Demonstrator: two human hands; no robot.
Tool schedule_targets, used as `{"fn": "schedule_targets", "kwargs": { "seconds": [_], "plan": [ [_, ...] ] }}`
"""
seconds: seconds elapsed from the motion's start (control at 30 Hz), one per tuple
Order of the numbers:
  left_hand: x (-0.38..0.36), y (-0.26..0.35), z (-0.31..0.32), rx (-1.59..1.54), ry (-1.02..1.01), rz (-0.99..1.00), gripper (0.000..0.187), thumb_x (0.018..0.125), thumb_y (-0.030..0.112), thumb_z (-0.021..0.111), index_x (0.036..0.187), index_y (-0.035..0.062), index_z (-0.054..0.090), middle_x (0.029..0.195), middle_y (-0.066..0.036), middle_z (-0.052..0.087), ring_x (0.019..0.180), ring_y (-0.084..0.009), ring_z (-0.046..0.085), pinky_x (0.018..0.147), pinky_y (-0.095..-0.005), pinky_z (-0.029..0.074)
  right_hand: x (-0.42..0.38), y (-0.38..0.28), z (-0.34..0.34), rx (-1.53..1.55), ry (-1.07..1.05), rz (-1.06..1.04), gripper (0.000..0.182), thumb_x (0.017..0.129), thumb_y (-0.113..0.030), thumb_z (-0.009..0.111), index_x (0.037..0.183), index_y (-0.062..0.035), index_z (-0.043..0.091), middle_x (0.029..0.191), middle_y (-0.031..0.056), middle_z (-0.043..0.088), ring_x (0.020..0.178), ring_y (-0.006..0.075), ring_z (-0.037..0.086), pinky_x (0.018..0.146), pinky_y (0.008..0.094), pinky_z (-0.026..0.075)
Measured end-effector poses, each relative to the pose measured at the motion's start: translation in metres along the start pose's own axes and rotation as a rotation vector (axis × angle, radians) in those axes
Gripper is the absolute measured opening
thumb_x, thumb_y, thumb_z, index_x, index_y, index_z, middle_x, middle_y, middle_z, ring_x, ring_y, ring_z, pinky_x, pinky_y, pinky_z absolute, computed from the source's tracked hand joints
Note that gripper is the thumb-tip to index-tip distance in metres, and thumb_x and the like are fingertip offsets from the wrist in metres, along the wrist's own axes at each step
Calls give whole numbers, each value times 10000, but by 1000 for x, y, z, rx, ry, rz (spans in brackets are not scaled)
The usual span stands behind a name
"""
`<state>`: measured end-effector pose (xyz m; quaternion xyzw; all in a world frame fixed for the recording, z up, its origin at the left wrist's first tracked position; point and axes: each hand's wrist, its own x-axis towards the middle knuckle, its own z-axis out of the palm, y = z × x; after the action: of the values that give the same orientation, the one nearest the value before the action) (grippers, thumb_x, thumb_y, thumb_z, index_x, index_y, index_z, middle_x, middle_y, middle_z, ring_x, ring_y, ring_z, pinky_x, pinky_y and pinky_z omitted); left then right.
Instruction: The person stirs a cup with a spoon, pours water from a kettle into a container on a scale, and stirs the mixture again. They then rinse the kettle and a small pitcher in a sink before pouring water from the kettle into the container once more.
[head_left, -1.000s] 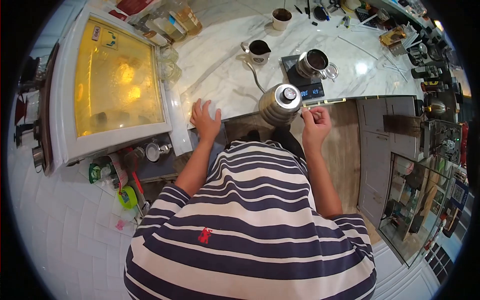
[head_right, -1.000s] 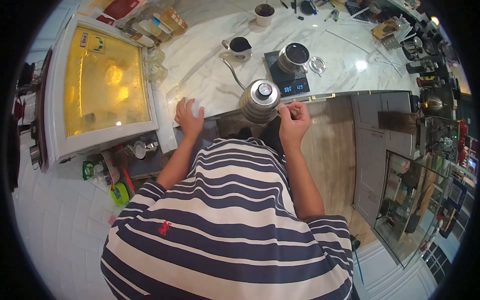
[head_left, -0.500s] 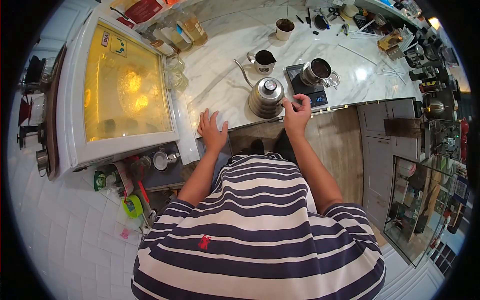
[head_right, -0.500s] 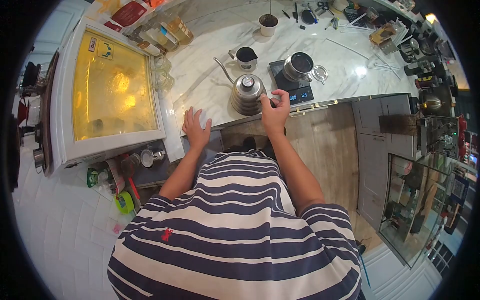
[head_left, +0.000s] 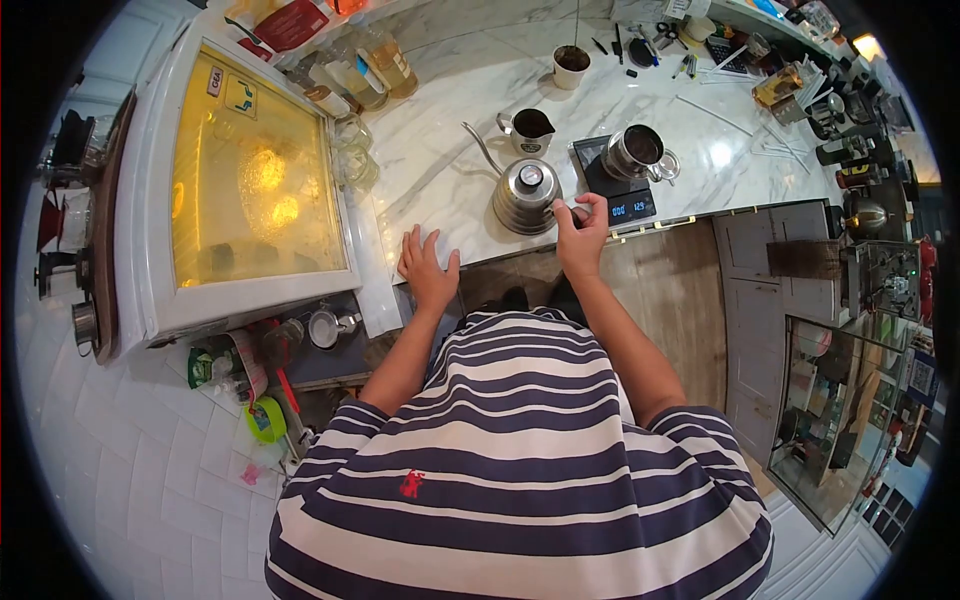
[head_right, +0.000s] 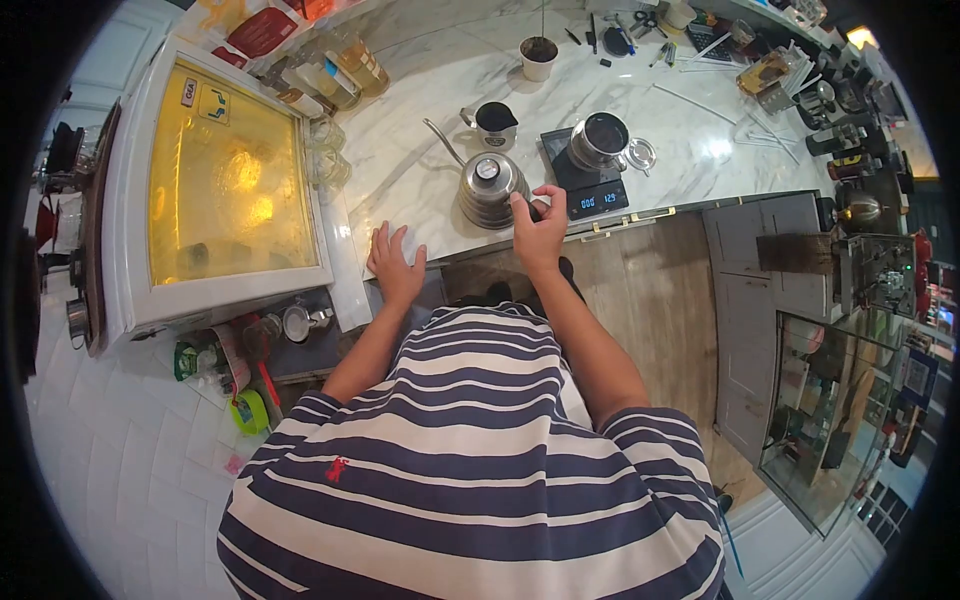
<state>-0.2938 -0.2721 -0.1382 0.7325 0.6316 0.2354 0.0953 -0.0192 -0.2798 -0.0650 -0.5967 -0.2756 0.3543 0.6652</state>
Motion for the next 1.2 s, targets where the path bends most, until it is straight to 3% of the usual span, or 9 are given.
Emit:
{"fn": "schedule_targets", "kwargs": {
  "seconds": [0.23,0.43,0.53,0.57,0.6,0.8,0.87,1.07,1.2],
  "plan": [
    [0,2,-3,-35,4,-39,600,848,312,804,1393,139,624,1622,-157,438,1545,-388,332,1203,-566,250,0,-1,-12,-141,-138,55,312,986,-178,753,1154,-40,529,733,21,566,676,64,471,621,281,398],
    [0,-2,-2,-115,0,-92,593,836,304,827,1374,136,644,1591,-168,478,1516,-390,382,1202,-565,280,11,-56,-30,-645,-356,-60,339,940,-248,784,1176,-46,650,847,114,691,755,262,648,706,411,504],
    [8,5,-5,-169,54,-135,564,855,246,827,1368,102,642,1498,-178,567,1433,-392,474,1182,-518,354,27,-107,-51,-687,-416,-331,338,925,-166,785,1205,-21,662,971,122,773,862,242,739,822,356,547],
    [9,11,-6,-181,82,-147,550,863,223,821,1366,94,641,1473,-179,585,1410,-391,493,1176,-502,370,36,-137,-57,-603,-455,-215,318,933,-160,779,1191,-13,667,982,122,775,901,211,743,865,333,549],
    [11,18,-5,-195,106,-160,536,872,200,815,1365,85,639,1449,-181,603,1386,-390,513,1169,-487,385,49,-168,-62,-502,-485,-69,295,946,-163,774,1182,-16,675,980,108,770,916,179,727,861,324,546],
    [50,119,-19,-239,282,-235,490,911,131,772,1371,61,619,1405,-176,611,1323,-361,545,1135,-464,426,212,-164,-93,-310,-324,-186,288,985,-249,748,1161,-27,694,942,85,761,904,150,702,831,335,541],
    [66,155,-21,-314,359,-302,511,916,133,764,1393,58,595,1423,-169,592,1332,-352,541,1131,-460,429,276,-148,-87,-403,-403,-112,333,979,-304,749,1158,-27,699,911,89,748,870,159,694,803,316,531],
    [96,246,-27,-473,457,-337,526,922,131,740,1409,35,567,1428,-173,574,1336,-338,540,1132,-449,424,390,-106,-30,-782,-560,-155,596,912,-529,742,1228,-24,705,913,157,743,880,291,720,839,369,544],
    [101,283,-18,-472,438,-261,472,912,121,741,1350,9,605,1374,-186,610,1294,-345,567,1113,-454,441,427,-78,20,-803,-566,-250,650,898,-577,718,1261,-38,713,1054,228,758,1018,381,726,917,453,545]
  ]
}}
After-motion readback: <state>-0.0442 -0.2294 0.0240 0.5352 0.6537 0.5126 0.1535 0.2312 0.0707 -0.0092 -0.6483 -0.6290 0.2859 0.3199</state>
